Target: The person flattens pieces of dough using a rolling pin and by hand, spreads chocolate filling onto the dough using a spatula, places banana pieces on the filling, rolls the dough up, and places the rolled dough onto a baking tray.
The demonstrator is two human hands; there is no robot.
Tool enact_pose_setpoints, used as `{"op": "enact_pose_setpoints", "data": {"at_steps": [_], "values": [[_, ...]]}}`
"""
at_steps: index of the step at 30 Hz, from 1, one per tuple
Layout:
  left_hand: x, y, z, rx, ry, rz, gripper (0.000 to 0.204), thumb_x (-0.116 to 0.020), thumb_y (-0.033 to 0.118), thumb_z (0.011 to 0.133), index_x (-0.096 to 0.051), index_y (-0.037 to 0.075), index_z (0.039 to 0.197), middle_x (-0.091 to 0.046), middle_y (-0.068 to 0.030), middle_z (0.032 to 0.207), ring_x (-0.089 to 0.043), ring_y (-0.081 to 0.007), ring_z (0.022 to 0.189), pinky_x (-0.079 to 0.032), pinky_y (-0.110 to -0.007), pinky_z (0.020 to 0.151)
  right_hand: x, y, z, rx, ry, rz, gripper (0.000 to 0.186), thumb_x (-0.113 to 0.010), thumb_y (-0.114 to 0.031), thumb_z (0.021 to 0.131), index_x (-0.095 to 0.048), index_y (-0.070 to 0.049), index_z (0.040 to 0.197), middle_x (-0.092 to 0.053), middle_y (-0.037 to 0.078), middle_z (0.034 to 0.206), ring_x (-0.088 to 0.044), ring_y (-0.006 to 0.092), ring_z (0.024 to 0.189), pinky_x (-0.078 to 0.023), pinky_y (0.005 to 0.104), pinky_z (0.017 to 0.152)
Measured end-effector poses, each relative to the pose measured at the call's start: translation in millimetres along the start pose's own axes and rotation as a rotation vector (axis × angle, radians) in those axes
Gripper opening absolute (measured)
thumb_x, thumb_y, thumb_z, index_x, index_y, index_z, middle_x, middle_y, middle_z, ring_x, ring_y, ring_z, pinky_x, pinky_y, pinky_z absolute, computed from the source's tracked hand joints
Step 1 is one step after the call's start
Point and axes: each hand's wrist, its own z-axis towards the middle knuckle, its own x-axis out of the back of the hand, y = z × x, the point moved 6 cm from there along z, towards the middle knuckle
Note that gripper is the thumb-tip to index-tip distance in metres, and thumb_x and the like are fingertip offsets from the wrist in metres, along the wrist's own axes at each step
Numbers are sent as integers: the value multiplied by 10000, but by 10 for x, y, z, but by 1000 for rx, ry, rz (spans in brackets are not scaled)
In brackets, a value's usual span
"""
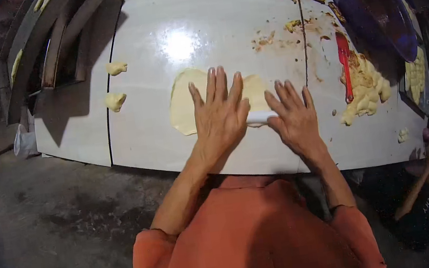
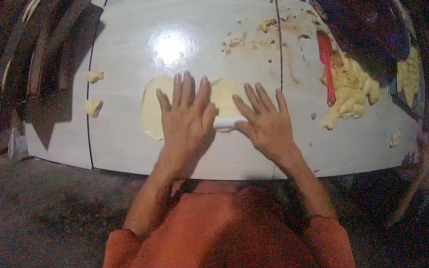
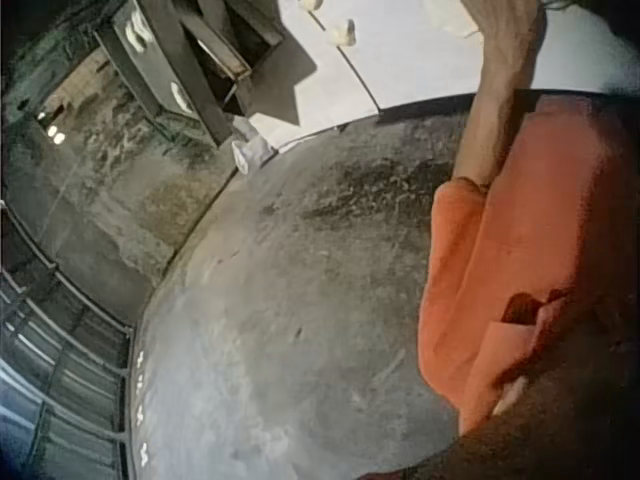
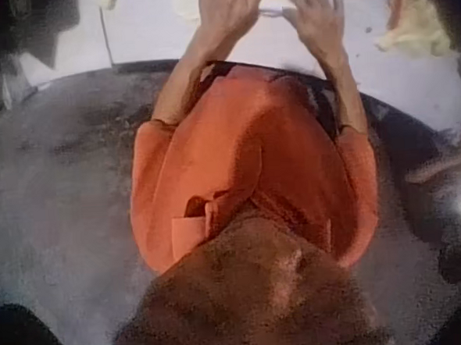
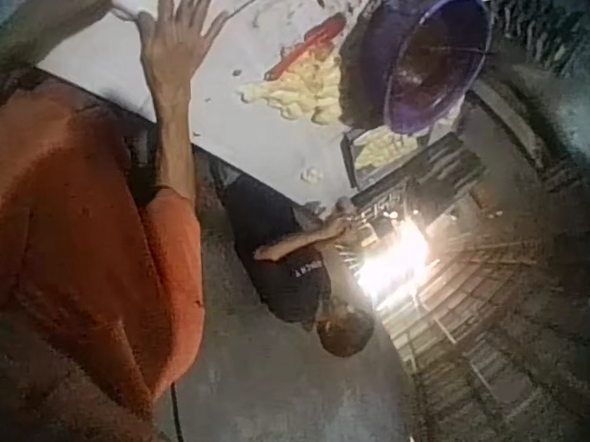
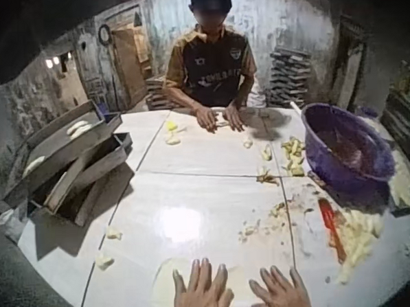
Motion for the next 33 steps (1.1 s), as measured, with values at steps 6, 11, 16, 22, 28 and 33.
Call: {"op": "enact_pose_setpoints", "data": {"at_steps": [6, 11, 16, 22, 28, 33], "values": [[-18, 123, -610, 49, -111, -29, 644, -513, 467, 1029, -438, 78, 1536, -380, -206, 1609, -314, -406, 1507, -127, -750, 1163, -132, -192, -528, 44, 69, 92, 573, -736, -364, 897, -573, -223, 1427, -592, 53, 1377, -527, 267, 1301, -324, 526, 1116], [91, 160, -670, 27, -77, -30, 632, -576, 437, 1005, -486, 53, 1499, -382, -213, 1605, -319, -389, 1512, -67, -797, 1124, 59, -152, -479, 76, 119, 157, 588, -767, -340, 863, -588, -220, 1410, -606, 40, 1190, -560, 235, 1124, -338, 501, 1069], [-21, 59, -193, 110, -59, -32, 658, -556, 460, 1012, -484, 13, 1489, -396, -237, 1589, -315, -404, 1510, -46, -796, 1126, 45, -1, 4, -118, 95, -7, 602, -640, -416, 967, -525, -144, 1491, -529, 116, 1451, -451, 314, 1354, -247, 598, 1150], [-151, -153, 440, 140, 86, 46, 568, -541, 377, 1012, -513, 60, 1483, -399, -253, 1583, -292, -431, 1518, -21, -802, 1125, -221, 302, 513, -379, 34, -154, 559, -485, -385, 1043, -452, -165, 1557, -294, 151, 1669, -156, 374, 1572, -26, 729, 1183], [-237, -337, 1189, 191, 155, 67, 575, -536, 337, 1006, -460, 88, 1519, -383, -291, 1573, -267, -481, 1506, -100, -827, 1098, -169, 684, 1162, -490, 177, -193, 575, -467, -439, 1045, -425, -231, 1579, -300, 194, 1653, -175, 436, 1551, -117, 759, 1155], [-238, -397, 1740, 104, 285, 112, 530, -549, 309, 1011, -486, 91, 1490, -440, -266, 1540, -314, -468, 1484, -116, -834, 1094, 56, 921, 1639, -321, 438, -308, 548, -613, -463, 981, -584, -158, 1435, -473, 204, 1522, -423, 417, 1411, -310, 665, 1125]]}}
